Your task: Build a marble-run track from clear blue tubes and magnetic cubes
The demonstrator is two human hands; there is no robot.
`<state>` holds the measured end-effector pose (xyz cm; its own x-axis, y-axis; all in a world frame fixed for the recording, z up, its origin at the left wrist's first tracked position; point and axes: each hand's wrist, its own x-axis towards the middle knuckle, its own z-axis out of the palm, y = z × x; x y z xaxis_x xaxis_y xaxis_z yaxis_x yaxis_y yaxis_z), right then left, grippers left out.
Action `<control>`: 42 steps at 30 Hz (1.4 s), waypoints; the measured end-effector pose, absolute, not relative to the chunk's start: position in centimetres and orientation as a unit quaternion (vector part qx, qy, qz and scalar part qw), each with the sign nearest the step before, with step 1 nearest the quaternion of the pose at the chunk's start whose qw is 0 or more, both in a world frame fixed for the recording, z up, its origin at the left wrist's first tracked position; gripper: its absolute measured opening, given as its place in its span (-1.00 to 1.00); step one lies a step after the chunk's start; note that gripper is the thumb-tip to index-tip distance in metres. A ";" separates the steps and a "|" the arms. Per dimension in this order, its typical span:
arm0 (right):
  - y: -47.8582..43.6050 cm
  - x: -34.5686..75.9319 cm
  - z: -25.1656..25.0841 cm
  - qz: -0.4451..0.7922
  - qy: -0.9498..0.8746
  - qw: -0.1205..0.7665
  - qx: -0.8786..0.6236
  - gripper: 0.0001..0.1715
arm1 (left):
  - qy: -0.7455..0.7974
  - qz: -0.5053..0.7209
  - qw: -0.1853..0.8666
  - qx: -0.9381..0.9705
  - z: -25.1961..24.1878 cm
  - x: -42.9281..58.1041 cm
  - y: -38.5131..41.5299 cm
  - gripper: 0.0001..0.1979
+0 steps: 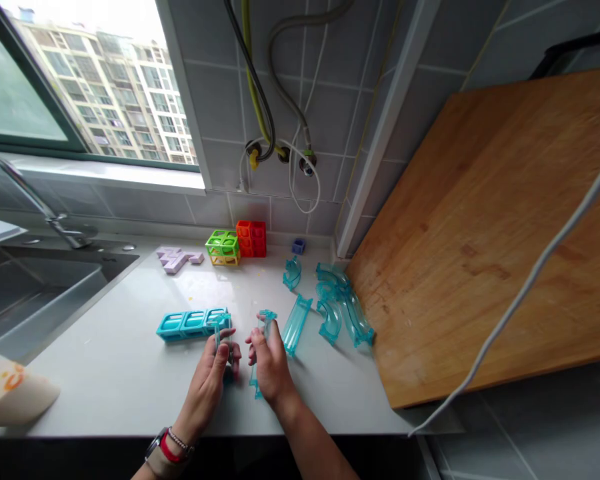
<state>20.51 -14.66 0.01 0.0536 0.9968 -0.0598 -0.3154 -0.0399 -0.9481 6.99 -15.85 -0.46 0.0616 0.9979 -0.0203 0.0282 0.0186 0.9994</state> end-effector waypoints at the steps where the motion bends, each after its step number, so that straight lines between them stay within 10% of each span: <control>1: -14.6 20.1 0.2 0.574 -0.402 0.563 -0.438 -0.52 | 0.501 0.468 0.505 0.524 -0.5 7.2 -15.9 -0.48; 19: -15.8 18.4 -0.4 0.419 -0.550 0.584 -0.426 -0.60 | 0.550 0.488 0.422 0.530 -4.7 7.5 -16.0 -0.39; 42: -17.0 20.9 2.8 0.442 -0.642 0.484 -0.397 -0.53 | 0.421 0.315 0.311 0.792 3.6 1.4 -15.6 -0.63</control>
